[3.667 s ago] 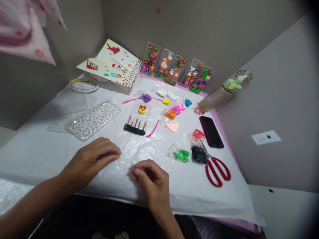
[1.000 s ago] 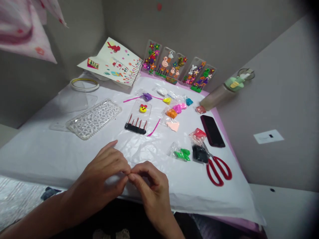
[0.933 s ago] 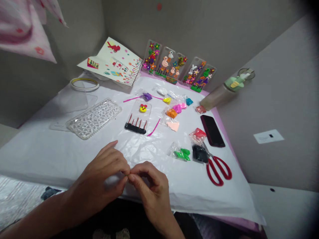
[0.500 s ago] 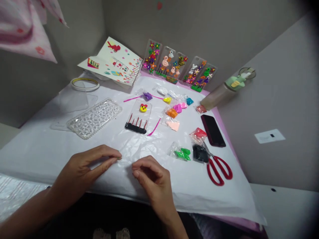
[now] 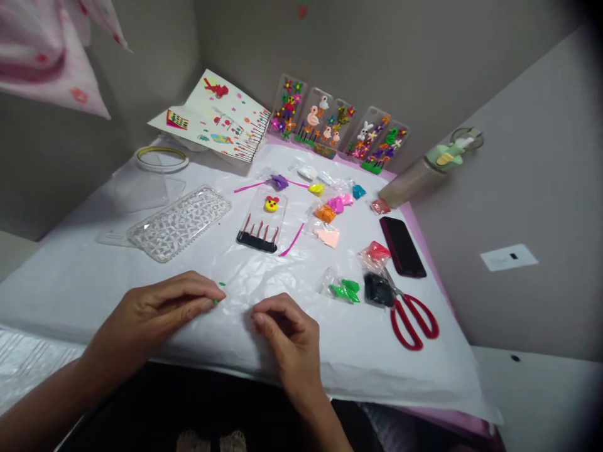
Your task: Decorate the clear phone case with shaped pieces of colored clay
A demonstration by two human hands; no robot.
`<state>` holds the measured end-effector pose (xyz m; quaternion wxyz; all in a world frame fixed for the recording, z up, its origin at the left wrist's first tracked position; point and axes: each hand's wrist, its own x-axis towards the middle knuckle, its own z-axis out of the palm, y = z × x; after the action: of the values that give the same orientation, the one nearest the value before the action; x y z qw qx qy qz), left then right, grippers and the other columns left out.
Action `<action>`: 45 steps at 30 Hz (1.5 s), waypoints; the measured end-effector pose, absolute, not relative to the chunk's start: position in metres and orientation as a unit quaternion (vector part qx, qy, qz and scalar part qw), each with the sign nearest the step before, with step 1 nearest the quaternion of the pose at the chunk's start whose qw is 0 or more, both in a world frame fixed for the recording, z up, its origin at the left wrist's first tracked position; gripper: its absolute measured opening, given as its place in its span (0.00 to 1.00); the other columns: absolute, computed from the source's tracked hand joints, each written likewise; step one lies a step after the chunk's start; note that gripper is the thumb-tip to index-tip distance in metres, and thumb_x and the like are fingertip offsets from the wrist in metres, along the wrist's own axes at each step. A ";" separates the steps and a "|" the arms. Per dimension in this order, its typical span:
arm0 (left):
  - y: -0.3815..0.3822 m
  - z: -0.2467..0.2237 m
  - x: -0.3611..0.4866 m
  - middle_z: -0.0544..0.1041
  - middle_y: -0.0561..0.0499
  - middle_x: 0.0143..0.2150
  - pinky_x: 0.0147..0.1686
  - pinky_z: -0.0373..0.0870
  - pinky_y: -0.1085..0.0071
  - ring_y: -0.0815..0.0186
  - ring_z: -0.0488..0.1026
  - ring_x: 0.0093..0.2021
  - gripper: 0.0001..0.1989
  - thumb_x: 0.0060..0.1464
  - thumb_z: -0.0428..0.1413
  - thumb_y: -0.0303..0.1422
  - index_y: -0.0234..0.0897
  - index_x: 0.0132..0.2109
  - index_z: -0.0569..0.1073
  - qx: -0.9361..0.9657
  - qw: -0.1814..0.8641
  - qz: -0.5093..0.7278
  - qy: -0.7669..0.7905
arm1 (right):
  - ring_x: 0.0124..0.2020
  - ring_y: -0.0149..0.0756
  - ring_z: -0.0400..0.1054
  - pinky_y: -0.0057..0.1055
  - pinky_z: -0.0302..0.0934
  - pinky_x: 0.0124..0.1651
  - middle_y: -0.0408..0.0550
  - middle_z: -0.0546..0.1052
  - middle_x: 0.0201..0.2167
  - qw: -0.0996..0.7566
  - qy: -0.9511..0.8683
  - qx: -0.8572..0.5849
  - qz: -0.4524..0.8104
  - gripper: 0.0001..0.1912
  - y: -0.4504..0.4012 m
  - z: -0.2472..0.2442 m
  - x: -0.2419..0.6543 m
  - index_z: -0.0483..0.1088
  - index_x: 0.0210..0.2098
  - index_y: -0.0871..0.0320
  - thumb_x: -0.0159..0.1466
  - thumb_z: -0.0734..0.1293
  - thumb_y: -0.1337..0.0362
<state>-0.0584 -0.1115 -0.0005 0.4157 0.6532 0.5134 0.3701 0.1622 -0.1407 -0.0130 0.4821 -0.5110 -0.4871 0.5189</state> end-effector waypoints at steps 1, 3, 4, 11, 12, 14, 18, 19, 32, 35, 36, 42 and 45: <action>-0.111 0.000 -0.058 0.86 0.57 0.37 0.41 0.80 0.80 0.65 0.84 0.40 0.05 0.57 0.63 0.39 0.48 0.36 0.83 0.647 0.419 0.375 0.515 | 0.33 0.33 0.69 0.30 0.62 0.38 0.43 0.79 0.30 0.482 -0.490 -0.510 0.517 0.05 -0.141 -0.013 0.162 0.81 0.32 0.54 0.63 0.71 0.68; -0.111 -0.002 -0.059 0.85 0.56 0.37 0.40 0.80 0.79 0.65 0.84 0.38 0.04 0.58 0.63 0.38 0.47 0.37 0.83 0.635 0.434 0.380 0.513 | 0.33 0.34 0.70 0.30 0.62 0.38 0.43 0.79 0.30 0.482 -0.496 -0.508 0.514 0.05 -0.141 -0.013 0.163 0.81 0.32 0.54 0.63 0.71 0.68; -0.111 -0.004 -0.060 0.85 0.56 0.37 0.40 0.80 0.78 0.65 0.84 0.37 0.05 0.59 0.61 0.38 0.47 0.39 0.82 0.635 0.443 0.375 0.510 | 0.34 0.34 0.70 0.31 0.62 0.38 0.43 0.79 0.30 0.481 -0.497 -0.508 0.513 0.05 -0.141 -0.013 0.163 0.81 0.33 0.54 0.63 0.71 0.68; -0.114 -0.018 -0.066 0.72 0.55 0.24 0.31 0.73 0.71 0.67 0.74 0.26 0.16 0.69 0.48 0.35 0.42 0.35 0.76 0.642 0.520 0.332 0.456 | 0.34 0.35 0.70 0.31 0.63 0.38 0.44 0.79 0.31 0.479 -0.500 -0.508 0.513 0.05 -0.141 -0.013 0.162 0.81 0.33 0.54 0.63 0.71 0.68; -0.114 -0.018 -0.066 0.70 0.55 0.23 0.28 0.71 0.71 0.67 0.71 0.24 0.17 0.70 0.48 0.36 0.41 0.34 0.75 0.623 0.538 0.331 0.461 | 0.34 0.35 0.70 0.31 0.63 0.38 0.44 0.79 0.31 0.478 -0.501 -0.508 0.512 0.05 -0.141 -0.013 0.162 0.81 0.33 0.54 0.63 0.71 0.68; -0.114 -0.017 -0.063 0.68 0.56 0.23 0.22 0.67 0.72 0.68 0.67 0.21 0.17 0.70 0.47 0.38 0.41 0.34 0.74 0.588 0.564 0.328 0.478 | 0.34 0.35 0.70 0.31 0.63 0.38 0.44 0.79 0.31 0.477 -0.503 -0.508 0.511 0.05 -0.141 -0.013 0.162 0.81 0.33 0.54 0.63 0.71 0.68; -0.111 -0.015 -0.061 0.70 0.56 0.20 0.23 0.69 0.71 0.67 0.70 0.20 0.14 0.68 0.50 0.40 0.41 0.41 0.78 0.597 0.543 0.306 0.505 | 0.34 0.35 0.70 0.31 0.63 0.39 0.44 0.79 0.31 0.477 -0.506 -0.505 0.512 0.05 -0.141 -0.014 0.162 0.81 0.33 0.54 0.64 0.71 0.68; -0.110 -0.014 -0.061 0.72 0.56 0.21 0.25 0.71 0.71 0.66 0.72 0.21 0.13 0.67 0.51 0.40 0.41 0.43 0.79 0.605 0.532 0.308 0.507 | 0.34 0.34 0.70 0.31 0.63 0.39 0.44 0.79 0.31 0.476 -0.507 -0.504 0.512 0.05 -0.141 -0.013 0.163 0.81 0.33 0.54 0.64 0.71 0.68; -0.106 -0.007 -0.066 0.79 0.56 0.23 0.28 0.73 0.73 0.65 0.77 0.25 0.10 0.55 0.62 0.42 0.44 0.29 0.78 0.605 0.462 0.343 0.549 | 0.34 0.35 0.71 0.31 0.63 0.38 0.45 0.80 0.31 0.467 -0.515 -0.511 0.505 0.05 -0.140 -0.011 0.162 0.80 0.33 0.54 0.64 0.71 0.67; -0.106 -0.006 -0.066 0.70 0.58 0.20 0.22 0.65 0.74 0.68 0.68 0.22 0.18 0.56 0.61 0.45 0.41 0.24 0.72 0.622 0.432 0.339 0.558 | 0.34 0.35 0.71 0.31 0.63 0.38 0.45 0.79 0.31 0.466 -0.516 -0.512 0.505 0.05 -0.140 -0.012 0.163 0.80 0.32 0.54 0.64 0.71 0.67; -0.107 -0.006 -0.067 0.69 0.58 0.20 0.22 0.64 0.74 0.69 0.66 0.21 0.20 0.58 0.60 0.46 0.41 0.23 0.70 0.628 0.418 0.338 0.562 | 0.34 0.35 0.71 0.31 0.63 0.38 0.44 0.79 0.31 0.467 -0.516 -0.511 0.505 0.05 -0.140 -0.012 0.163 0.80 0.33 0.54 0.64 0.71 0.67; -0.108 -0.012 -0.067 0.77 0.57 0.27 0.33 0.72 0.74 0.66 0.75 0.29 0.16 0.65 0.55 0.45 0.42 0.32 0.75 0.667 0.383 0.332 0.547 | 0.35 0.35 0.71 0.31 0.63 0.39 0.44 0.79 0.32 0.465 -0.516 -0.509 0.509 0.05 -0.140 -0.011 0.163 0.80 0.33 0.54 0.64 0.71 0.67; -0.109 -0.014 -0.066 0.82 0.57 0.34 0.39 0.75 0.75 0.65 0.79 0.36 0.11 0.62 0.59 0.45 0.45 0.37 0.78 0.667 0.376 0.336 0.548 | 0.35 0.35 0.71 0.31 0.63 0.39 0.44 0.80 0.32 0.462 -0.519 -0.509 0.507 0.05 -0.140 -0.011 0.163 0.80 0.33 0.54 0.65 0.71 0.67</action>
<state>-0.0662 -0.1088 -0.0139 0.3762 0.6673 0.5482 0.3356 0.1632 -0.1403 -0.0106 0.4623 -0.5089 -0.5193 0.5075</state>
